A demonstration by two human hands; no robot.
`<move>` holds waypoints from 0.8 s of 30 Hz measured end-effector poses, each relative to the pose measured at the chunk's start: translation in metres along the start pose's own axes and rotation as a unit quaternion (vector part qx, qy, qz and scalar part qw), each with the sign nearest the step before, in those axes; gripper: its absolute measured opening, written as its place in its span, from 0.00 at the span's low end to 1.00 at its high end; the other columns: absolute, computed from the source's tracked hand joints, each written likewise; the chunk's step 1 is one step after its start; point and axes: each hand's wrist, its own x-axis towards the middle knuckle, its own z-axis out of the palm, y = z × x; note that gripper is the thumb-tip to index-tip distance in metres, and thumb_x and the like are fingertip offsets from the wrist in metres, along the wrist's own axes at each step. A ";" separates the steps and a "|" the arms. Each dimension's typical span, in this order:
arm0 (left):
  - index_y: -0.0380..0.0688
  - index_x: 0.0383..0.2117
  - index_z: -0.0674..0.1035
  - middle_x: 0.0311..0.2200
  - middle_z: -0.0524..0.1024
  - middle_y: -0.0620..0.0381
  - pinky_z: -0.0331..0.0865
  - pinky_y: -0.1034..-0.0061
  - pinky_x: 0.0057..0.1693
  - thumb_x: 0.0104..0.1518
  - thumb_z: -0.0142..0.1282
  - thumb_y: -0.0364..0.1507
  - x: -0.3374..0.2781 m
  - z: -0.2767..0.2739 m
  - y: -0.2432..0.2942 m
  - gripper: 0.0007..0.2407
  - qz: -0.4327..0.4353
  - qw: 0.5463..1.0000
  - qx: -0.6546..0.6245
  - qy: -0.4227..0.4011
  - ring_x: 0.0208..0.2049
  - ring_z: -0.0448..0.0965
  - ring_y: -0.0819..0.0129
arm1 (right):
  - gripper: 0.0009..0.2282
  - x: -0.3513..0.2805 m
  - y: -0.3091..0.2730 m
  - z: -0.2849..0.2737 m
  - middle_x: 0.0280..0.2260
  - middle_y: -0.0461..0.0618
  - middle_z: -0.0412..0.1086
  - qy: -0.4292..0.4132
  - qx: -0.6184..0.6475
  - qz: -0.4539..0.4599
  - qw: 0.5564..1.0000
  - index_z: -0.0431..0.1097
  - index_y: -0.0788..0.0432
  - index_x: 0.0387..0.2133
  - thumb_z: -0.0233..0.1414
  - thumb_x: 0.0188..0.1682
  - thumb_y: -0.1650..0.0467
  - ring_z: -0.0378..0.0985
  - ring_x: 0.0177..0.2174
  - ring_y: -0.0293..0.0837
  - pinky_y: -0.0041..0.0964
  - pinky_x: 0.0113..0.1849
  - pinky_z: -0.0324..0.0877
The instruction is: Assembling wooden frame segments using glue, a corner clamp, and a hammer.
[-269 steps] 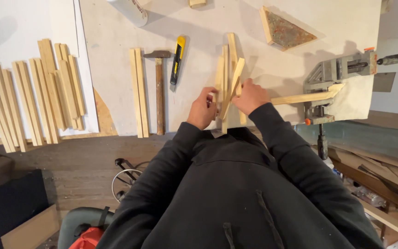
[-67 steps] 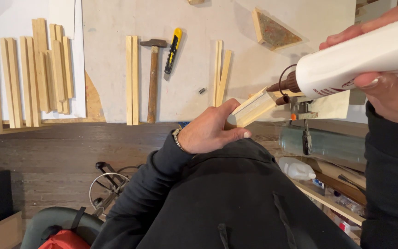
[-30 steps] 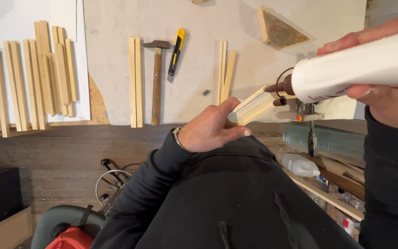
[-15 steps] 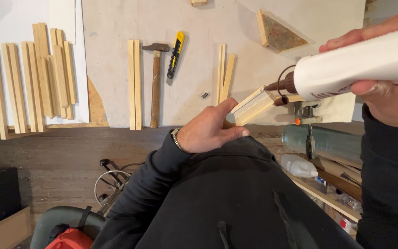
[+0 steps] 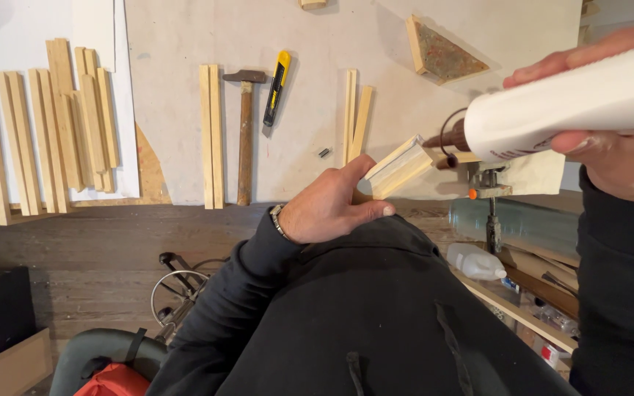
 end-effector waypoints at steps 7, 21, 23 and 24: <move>0.34 0.49 0.70 0.32 0.84 0.46 0.78 0.72 0.42 0.59 0.62 0.36 0.000 -0.001 0.002 0.20 -0.014 1.000 -0.011 -0.001 0.38 0.89 0.63 | 0.22 0.001 0.014 -0.002 0.46 0.59 0.70 -0.022 0.023 -0.018 0.999 0.60 0.62 0.56 0.57 0.52 0.65 0.77 0.50 0.53 0.50 0.51 0.74; 0.35 0.48 0.70 0.30 0.84 0.45 0.78 0.72 0.41 0.59 0.62 0.37 0.003 -0.006 0.006 0.20 -0.013 1.000 0.009 0.002 0.35 0.89 0.62 | 0.23 0.011 0.009 -0.004 0.45 0.60 0.70 -0.026 -0.022 -0.029 0.999 0.60 0.63 0.54 0.55 0.49 0.64 0.79 0.47 0.55 0.51 0.49 0.75; 0.35 0.48 0.70 0.31 0.84 0.45 0.78 0.72 0.41 0.59 0.62 0.37 0.002 -0.005 0.003 0.20 -0.014 1.000 0.001 0.003 0.36 0.89 0.62 | 0.23 0.008 0.013 -0.007 0.44 0.59 0.70 -0.036 0.003 -0.019 0.999 0.61 0.61 0.54 0.56 0.49 0.64 0.78 0.47 0.54 0.51 0.49 0.75; 0.35 0.48 0.70 0.31 0.84 0.45 0.78 0.72 0.41 0.59 0.62 0.37 0.002 -0.005 0.001 0.20 -0.015 1.000 0.000 0.005 0.36 0.89 0.62 | 0.23 0.006 0.016 -0.007 0.44 0.59 0.70 -0.038 0.004 -0.019 0.999 0.61 0.61 0.54 0.56 0.49 0.64 0.78 0.47 0.54 0.51 0.49 0.75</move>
